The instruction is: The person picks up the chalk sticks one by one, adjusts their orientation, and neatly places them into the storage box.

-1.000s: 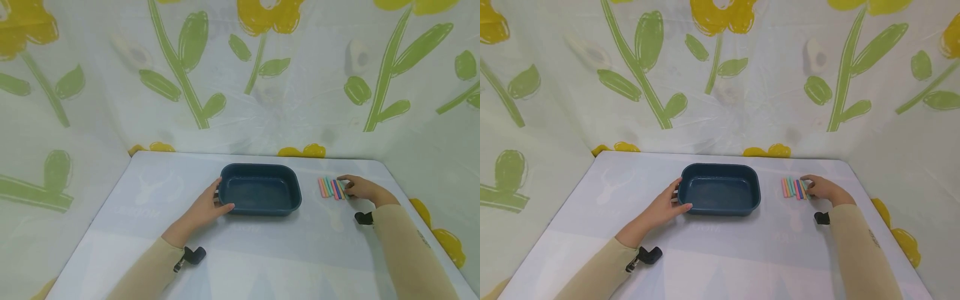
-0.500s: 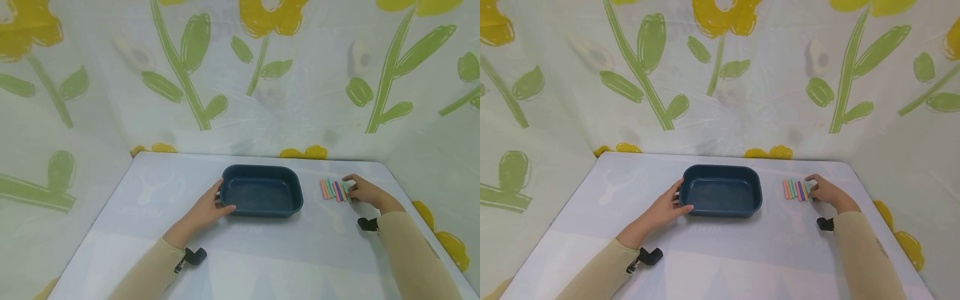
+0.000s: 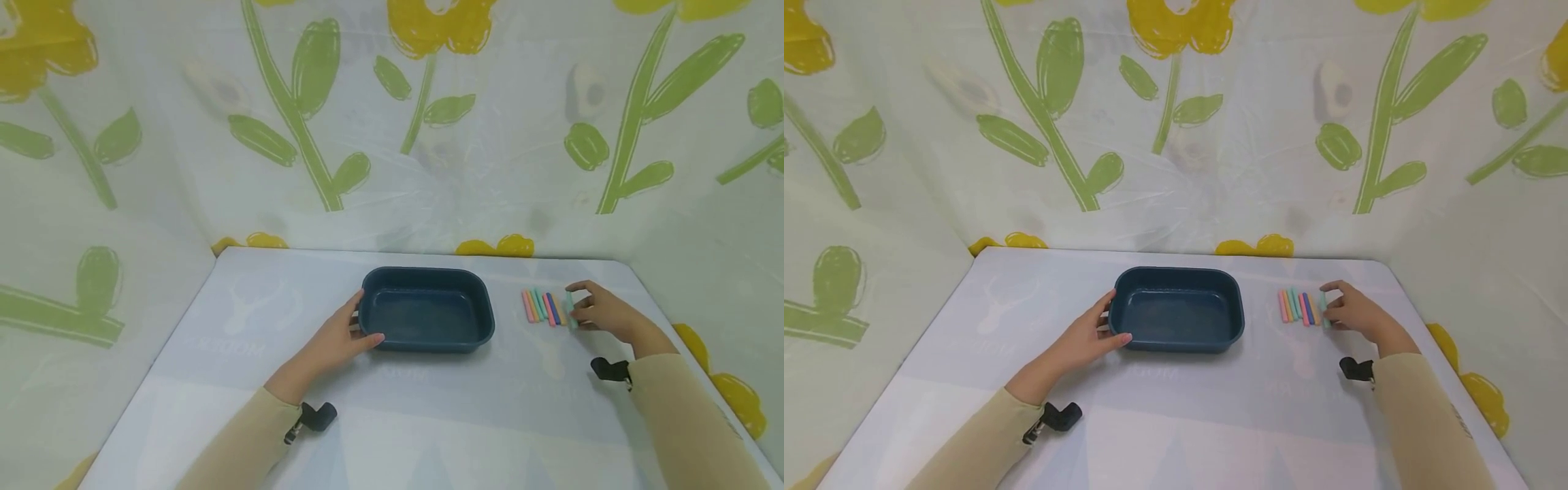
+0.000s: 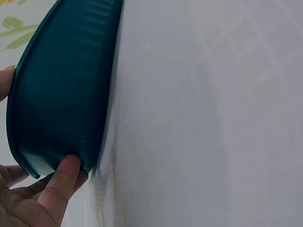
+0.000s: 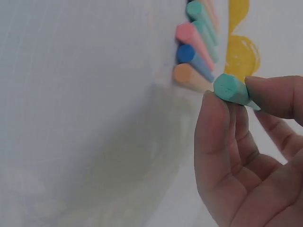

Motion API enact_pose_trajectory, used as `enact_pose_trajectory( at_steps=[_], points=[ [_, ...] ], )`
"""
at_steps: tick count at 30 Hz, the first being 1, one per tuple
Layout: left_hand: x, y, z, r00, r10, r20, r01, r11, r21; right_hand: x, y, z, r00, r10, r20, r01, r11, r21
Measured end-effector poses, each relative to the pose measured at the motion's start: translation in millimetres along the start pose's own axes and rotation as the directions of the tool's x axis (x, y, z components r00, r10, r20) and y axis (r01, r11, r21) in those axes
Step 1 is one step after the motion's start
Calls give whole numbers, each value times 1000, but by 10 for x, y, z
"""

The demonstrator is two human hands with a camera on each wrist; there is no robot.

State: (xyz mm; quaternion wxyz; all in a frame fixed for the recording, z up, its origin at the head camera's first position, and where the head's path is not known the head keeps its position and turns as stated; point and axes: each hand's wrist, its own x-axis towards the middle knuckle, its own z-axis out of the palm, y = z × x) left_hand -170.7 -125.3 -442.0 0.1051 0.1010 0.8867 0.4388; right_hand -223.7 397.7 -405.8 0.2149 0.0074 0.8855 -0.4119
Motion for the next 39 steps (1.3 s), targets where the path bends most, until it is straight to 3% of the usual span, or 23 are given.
enact_pose_trajectory(
  at_steps=[7,18,31,39],
  points=[
    [15,1,-6,1000,11,5,-11,1000,-2,-115,-143,-8,999,-36,-3,36,995,98],
    [29,-27,5,1000,8,-3,-8,1000,6,-156,-506,18,996,-81,23,72,961,267],
    [12,-8,34,1000,2,-3,-2,1000,11,-134,-1058,259,989,-138,54,103,901,422],
    [-18,19,45,1000,10,6,-10,1000,4,-61,-1267,447,982,-170,84,118,893,435]
  ],
)
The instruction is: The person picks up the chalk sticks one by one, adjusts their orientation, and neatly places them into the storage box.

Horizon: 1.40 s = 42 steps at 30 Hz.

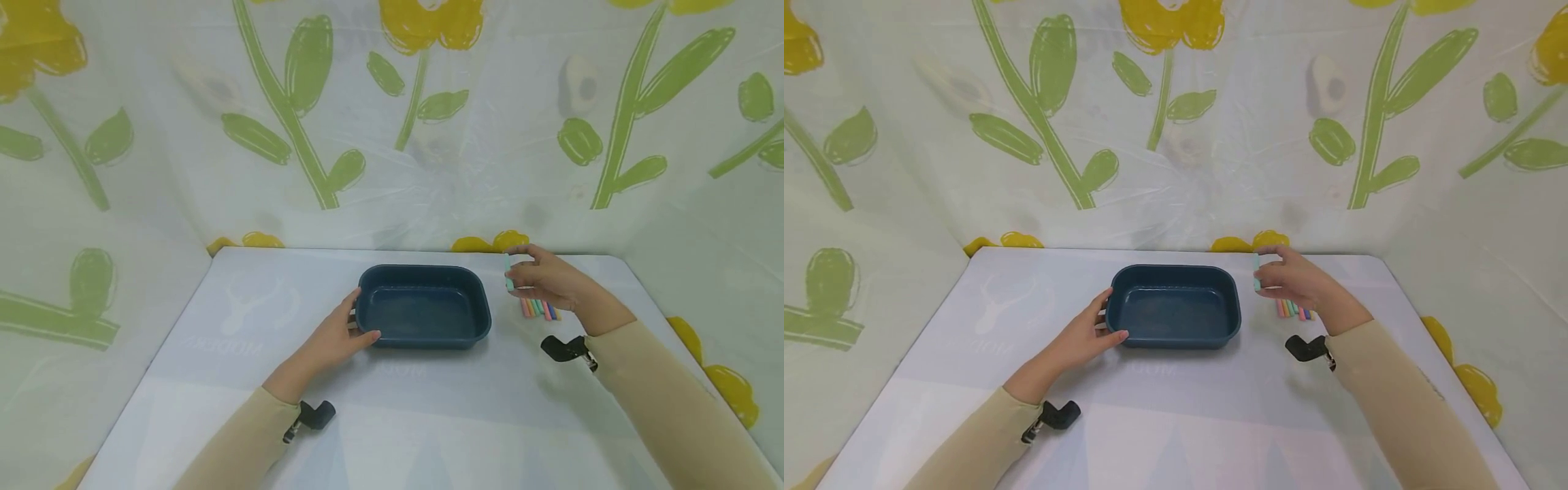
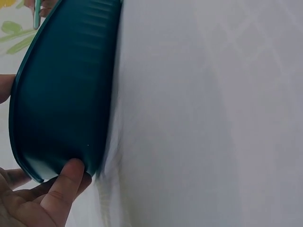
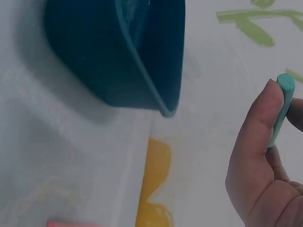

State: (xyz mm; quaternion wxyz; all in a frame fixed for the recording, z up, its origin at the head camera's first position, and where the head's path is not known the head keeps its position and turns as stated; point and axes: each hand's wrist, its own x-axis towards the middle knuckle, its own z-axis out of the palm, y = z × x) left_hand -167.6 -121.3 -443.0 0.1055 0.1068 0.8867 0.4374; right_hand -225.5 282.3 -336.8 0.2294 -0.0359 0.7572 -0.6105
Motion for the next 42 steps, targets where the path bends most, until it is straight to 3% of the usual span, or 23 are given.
enact_pose_trajectory(
  at_steps=[10,22,42],
  points=[
    [-15,38,-7,1000,-10,0,10,1000,5,196,-134,357,998,-2,65,-2,998,64],
    [-3,12,-3,1000,7,1,-7,1000,-11,442,-86,788,994,34,108,-45,994,100],
    [-3,22,2,1000,-13,-2,13,1000,-18,777,122,1299,995,81,65,-89,987,130]
  ],
)
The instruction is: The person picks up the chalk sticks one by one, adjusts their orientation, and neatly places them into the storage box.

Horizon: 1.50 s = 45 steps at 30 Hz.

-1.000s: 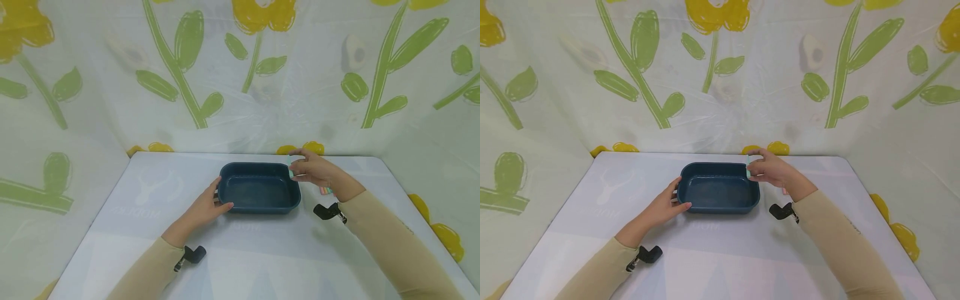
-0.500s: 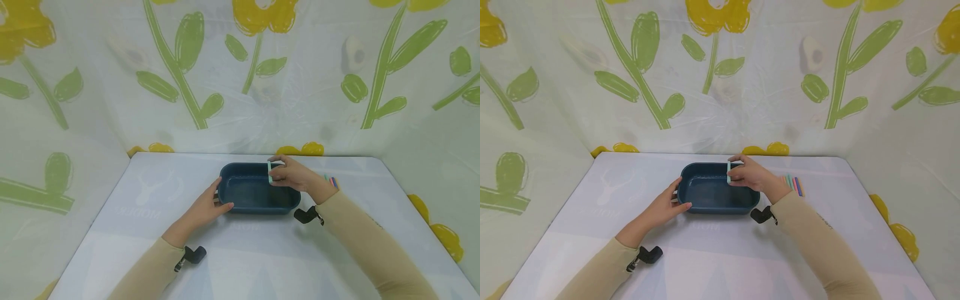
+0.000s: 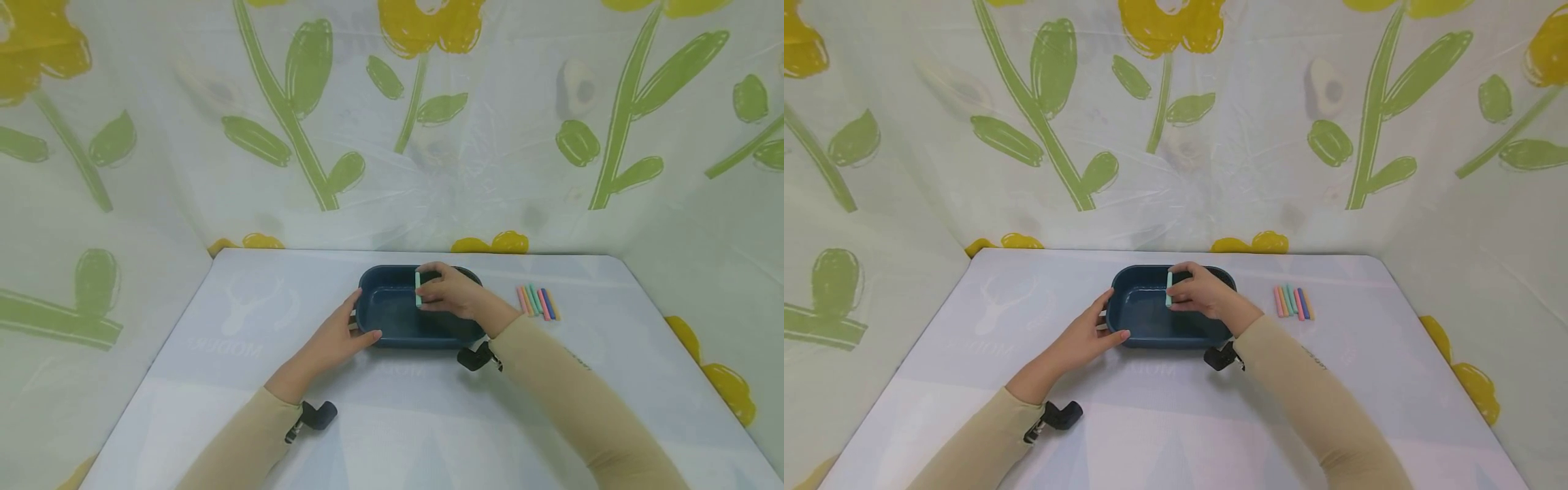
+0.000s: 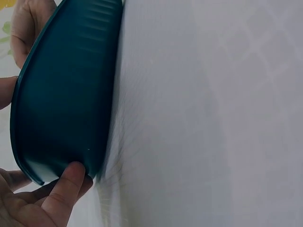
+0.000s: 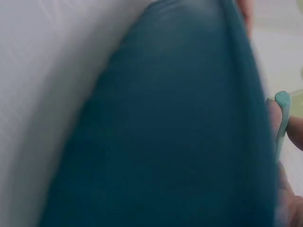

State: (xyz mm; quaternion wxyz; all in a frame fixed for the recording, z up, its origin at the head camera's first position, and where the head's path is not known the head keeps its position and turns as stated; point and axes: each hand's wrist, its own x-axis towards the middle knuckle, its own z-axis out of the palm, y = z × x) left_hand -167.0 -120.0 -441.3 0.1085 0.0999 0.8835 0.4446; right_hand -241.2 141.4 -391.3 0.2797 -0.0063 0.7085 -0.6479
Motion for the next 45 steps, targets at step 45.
enact_pose_trajectory(
  at_steps=[45],
  points=[
    [-28,-42,48,1000,-1,-10,0,1000,-15,215,296,270,987,98,-125,-129,954,-272]
  ],
)
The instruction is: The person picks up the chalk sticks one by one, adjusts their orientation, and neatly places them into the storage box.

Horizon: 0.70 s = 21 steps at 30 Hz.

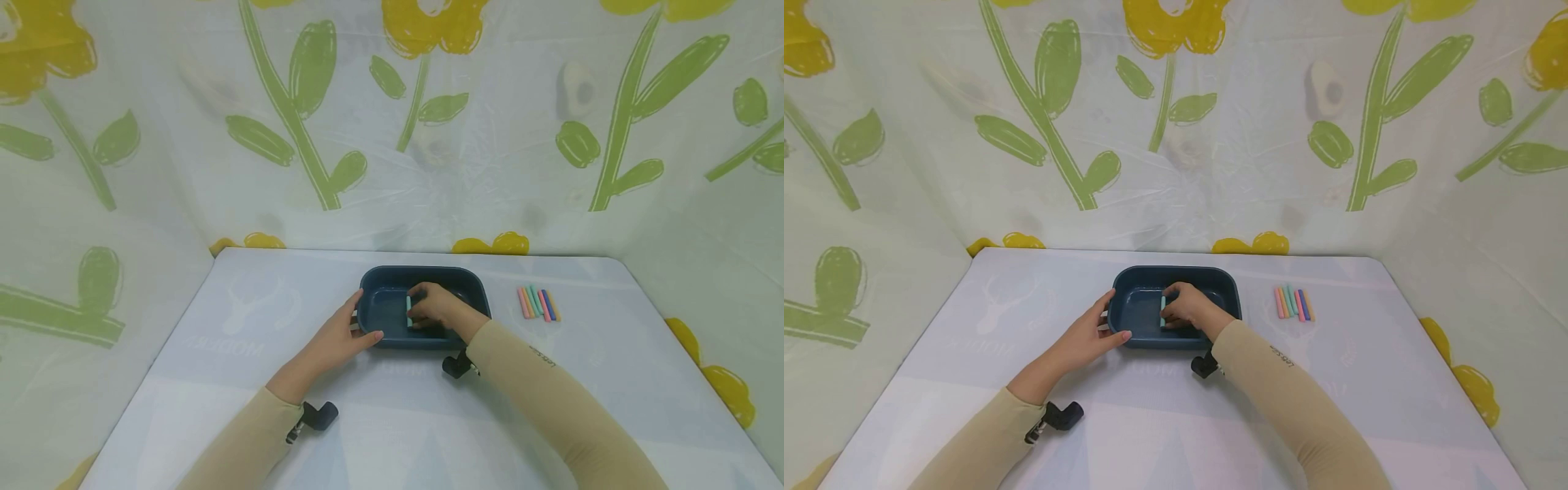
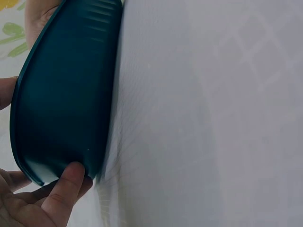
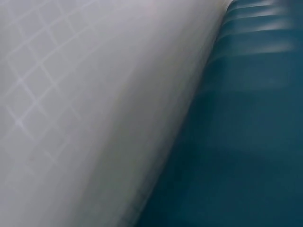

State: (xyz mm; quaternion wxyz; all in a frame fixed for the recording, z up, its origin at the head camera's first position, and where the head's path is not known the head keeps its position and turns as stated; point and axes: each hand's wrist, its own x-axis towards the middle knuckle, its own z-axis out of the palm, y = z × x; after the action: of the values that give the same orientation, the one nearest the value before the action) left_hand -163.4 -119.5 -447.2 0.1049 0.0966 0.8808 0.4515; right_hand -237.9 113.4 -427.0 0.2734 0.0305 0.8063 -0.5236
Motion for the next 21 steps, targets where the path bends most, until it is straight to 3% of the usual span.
enact_pose_trajectory(
  at_steps=[16,21],
  points=[
    [-2,17,-5,1000,8,4,-8,1000,0,-81,-25,-82,1000,-12,-9,11,997,-73],
    [2,15,-1,1000,14,3,-14,1000,-6,-132,-46,-141,999,-49,-2,49,998,-48]
  ],
)
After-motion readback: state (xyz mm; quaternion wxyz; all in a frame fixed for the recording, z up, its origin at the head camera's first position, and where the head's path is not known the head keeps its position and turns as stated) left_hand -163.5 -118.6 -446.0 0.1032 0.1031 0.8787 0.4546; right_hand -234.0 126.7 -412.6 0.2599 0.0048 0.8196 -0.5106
